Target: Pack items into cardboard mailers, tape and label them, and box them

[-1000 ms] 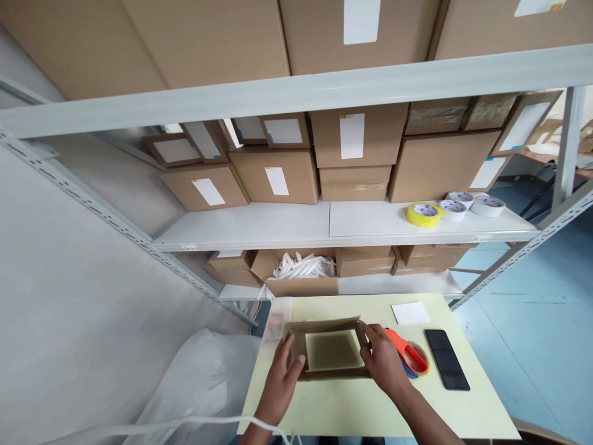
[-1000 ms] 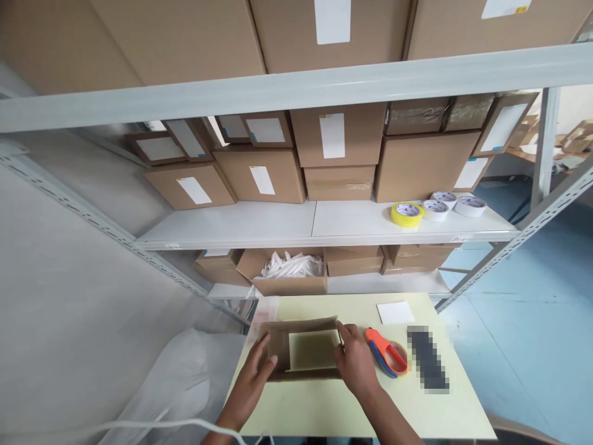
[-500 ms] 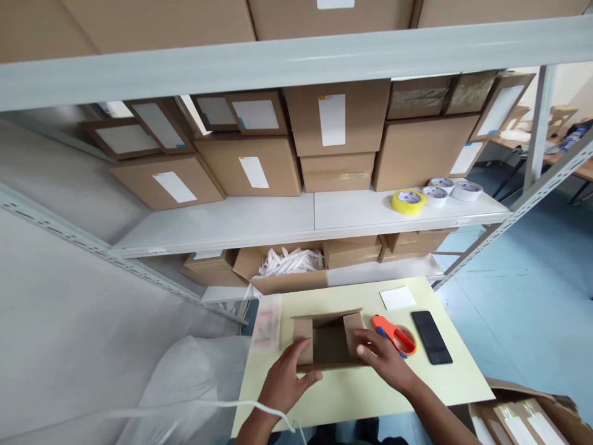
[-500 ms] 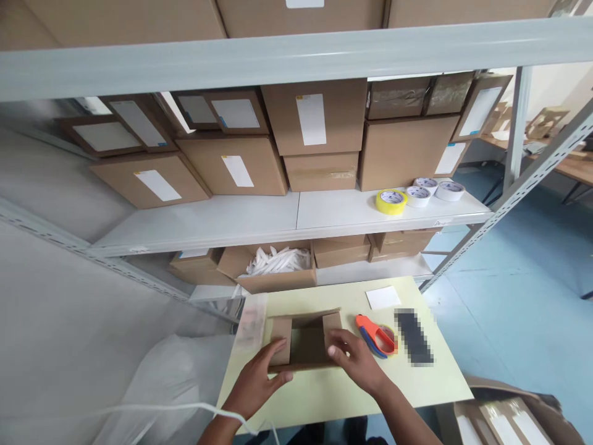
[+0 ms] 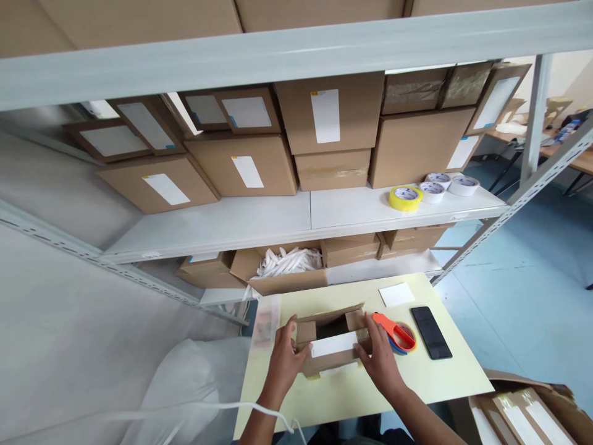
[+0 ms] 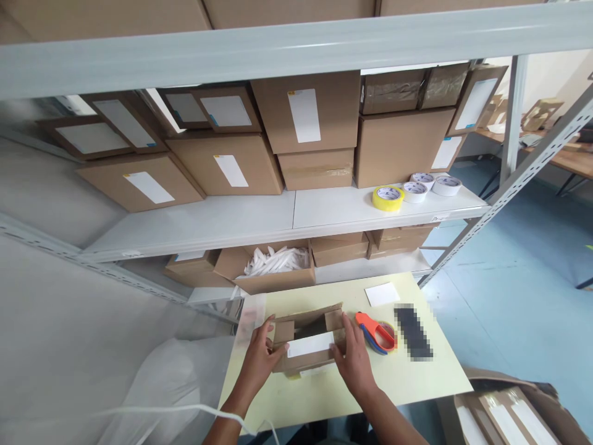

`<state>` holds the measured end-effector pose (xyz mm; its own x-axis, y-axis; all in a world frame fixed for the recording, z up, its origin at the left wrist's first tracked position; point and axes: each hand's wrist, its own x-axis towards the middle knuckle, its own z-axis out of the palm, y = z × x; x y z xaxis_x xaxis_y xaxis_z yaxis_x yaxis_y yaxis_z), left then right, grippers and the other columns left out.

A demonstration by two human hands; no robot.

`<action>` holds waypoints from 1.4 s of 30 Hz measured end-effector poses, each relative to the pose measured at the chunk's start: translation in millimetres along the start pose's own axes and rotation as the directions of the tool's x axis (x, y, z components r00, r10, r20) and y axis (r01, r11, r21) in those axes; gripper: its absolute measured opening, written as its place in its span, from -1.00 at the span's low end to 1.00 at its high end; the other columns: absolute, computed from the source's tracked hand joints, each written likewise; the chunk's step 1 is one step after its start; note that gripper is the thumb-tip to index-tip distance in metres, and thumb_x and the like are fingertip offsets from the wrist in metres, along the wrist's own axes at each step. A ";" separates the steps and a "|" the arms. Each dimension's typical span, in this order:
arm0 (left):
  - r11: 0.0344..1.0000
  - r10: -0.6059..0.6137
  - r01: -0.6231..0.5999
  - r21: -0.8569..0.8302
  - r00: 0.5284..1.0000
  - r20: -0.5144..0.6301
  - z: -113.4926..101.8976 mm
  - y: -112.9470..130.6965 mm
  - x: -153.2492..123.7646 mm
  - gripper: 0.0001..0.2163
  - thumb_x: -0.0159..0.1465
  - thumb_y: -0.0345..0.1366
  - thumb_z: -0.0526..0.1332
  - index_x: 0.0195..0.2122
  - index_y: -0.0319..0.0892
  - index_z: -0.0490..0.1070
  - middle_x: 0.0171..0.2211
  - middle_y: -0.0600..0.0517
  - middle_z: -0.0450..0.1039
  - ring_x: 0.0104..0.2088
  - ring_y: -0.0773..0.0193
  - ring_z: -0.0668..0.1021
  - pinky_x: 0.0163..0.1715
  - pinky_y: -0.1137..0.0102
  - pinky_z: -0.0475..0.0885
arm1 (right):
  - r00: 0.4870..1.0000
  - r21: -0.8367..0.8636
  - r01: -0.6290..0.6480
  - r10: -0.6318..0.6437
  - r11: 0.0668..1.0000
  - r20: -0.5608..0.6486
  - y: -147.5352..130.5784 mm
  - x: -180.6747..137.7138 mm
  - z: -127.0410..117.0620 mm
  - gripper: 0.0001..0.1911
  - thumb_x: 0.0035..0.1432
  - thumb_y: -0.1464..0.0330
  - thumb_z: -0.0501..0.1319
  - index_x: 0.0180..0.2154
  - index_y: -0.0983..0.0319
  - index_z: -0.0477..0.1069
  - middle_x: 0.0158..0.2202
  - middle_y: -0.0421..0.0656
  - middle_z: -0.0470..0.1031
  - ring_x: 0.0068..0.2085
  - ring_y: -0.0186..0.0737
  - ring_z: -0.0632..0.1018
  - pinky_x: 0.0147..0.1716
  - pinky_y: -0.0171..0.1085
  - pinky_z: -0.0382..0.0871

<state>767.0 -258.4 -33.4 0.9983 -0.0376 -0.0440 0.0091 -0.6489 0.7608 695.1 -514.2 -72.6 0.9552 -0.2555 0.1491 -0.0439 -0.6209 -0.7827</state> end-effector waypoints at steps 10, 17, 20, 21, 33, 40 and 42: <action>0.990 -0.084 0.077 -0.117 0.995 -0.053 22.5 -14.9 -13.7 -0.52 0.28 0.09 0.12 0.06 -0.15 0.40 0.03 -0.17 0.51 -0.04 0.00 0.59 -0.03 0.11 0.51 | 0.954 -0.183 0.263 -0.227 0.947 0.198 -3.9 25.2 -22.1 -0.43 0.22 0.50 0.11 0.26 0.18 0.36 0.29 -0.02 0.38 0.24 0.12 0.41 0.24 0.17 0.33; 0.931 -0.318 0.293 -0.215 0.944 -0.089 65.2 -39.1 -31.8 -0.54 0.36 -0.01 -0.01 0.16 -0.15 0.32 0.17 -0.16 0.47 0.18 0.02 0.51 0.19 0.14 0.40 | 0.934 -0.116 0.292 -0.257 0.949 0.246 30.6 -20.6 3.5 -0.40 0.33 0.42 0.08 0.38 0.21 0.17 0.45 0.01 0.07 0.46 0.03 0.08 0.31 0.09 0.29; 0.935 -0.314 0.293 -0.199 0.946 -0.082 70.2 -45.0 -38.2 -0.49 0.38 -0.01 -0.02 0.24 -0.20 0.26 0.23 -0.19 0.42 0.23 0.02 0.47 0.24 0.15 0.35 | 0.919 -0.104 0.341 -0.308 0.934 0.245 35.2 -30.9 8.7 -0.28 0.32 0.44 0.08 0.45 0.22 -0.04 0.50 0.00 -0.15 0.49 0.02 -0.09 0.33 0.10 0.24; 0.938 -0.310 0.293 -0.183 0.948 -0.076 70.5 -46.9 -39.4 -0.47 0.39 -0.02 -0.02 0.27 -0.22 0.25 0.24 -0.20 0.41 0.24 0.02 0.46 0.25 0.15 0.35 | 0.909 -0.115 0.366 -0.328 0.924 0.258 35.6 -32.1 9.4 -0.24 0.31 0.45 0.08 0.46 0.23 -0.10 0.50 0.02 -0.19 0.49 0.04 -0.12 0.34 0.12 0.22; 0.956 -0.289 0.279 -0.093 0.951 -0.110 78.9 -54.6 -43.0 -0.46 0.43 -0.02 -0.12 0.30 -0.19 0.25 0.26 -0.17 0.39 0.25 0.04 0.45 0.25 0.15 0.35 | 0.930 -0.293 0.357 -0.309 0.887 0.199 36.1 -54.4 22.4 -0.23 0.35 0.48 0.03 0.47 0.27 -0.26 0.50 0.10 -0.17 0.48 0.14 -0.06 0.34 0.22 0.18; 0.960 -0.281 0.277 -0.050 0.955 -0.095 72.8 -41.1 -47.8 -0.42 0.44 0.00 -0.12 0.40 -0.15 0.09 0.22 -0.19 0.44 0.18 -0.05 0.51 0.08 0.10 0.47 | 0.931 -0.152 0.298 -0.252 0.942 0.265 41.8 -40.3 -9.4 -0.41 0.35 0.37 0.08 0.37 0.18 0.13 0.44 0.05 0.10 0.42 0.02 0.19 0.31 0.09 0.28; 0.963 -0.268 0.262 -0.067 0.958 -0.102 71.5 -38.3 -49.2 -0.43 0.44 0.00 -0.09 0.41 -0.11 0.09 0.25 -0.16 0.40 0.21 -0.06 0.49 0.10 0.10 0.45 | 0.981 -0.172 0.154 -0.129 0.973 0.144 53.5 -34.4 -15.3 -0.47 0.37 0.28 0.08 0.33 0.20 0.19 0.39 0.08 0.19 0.37 0.02 0.29 0.25 0.06 0.35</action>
<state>713.4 -286.1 -106.7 0.9599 0.2150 -0.1798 0.2739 -0.5840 0.7641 655.4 -550.0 -110.4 0.9850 -0.0635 0.1603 0.0536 -0.7711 -0.6345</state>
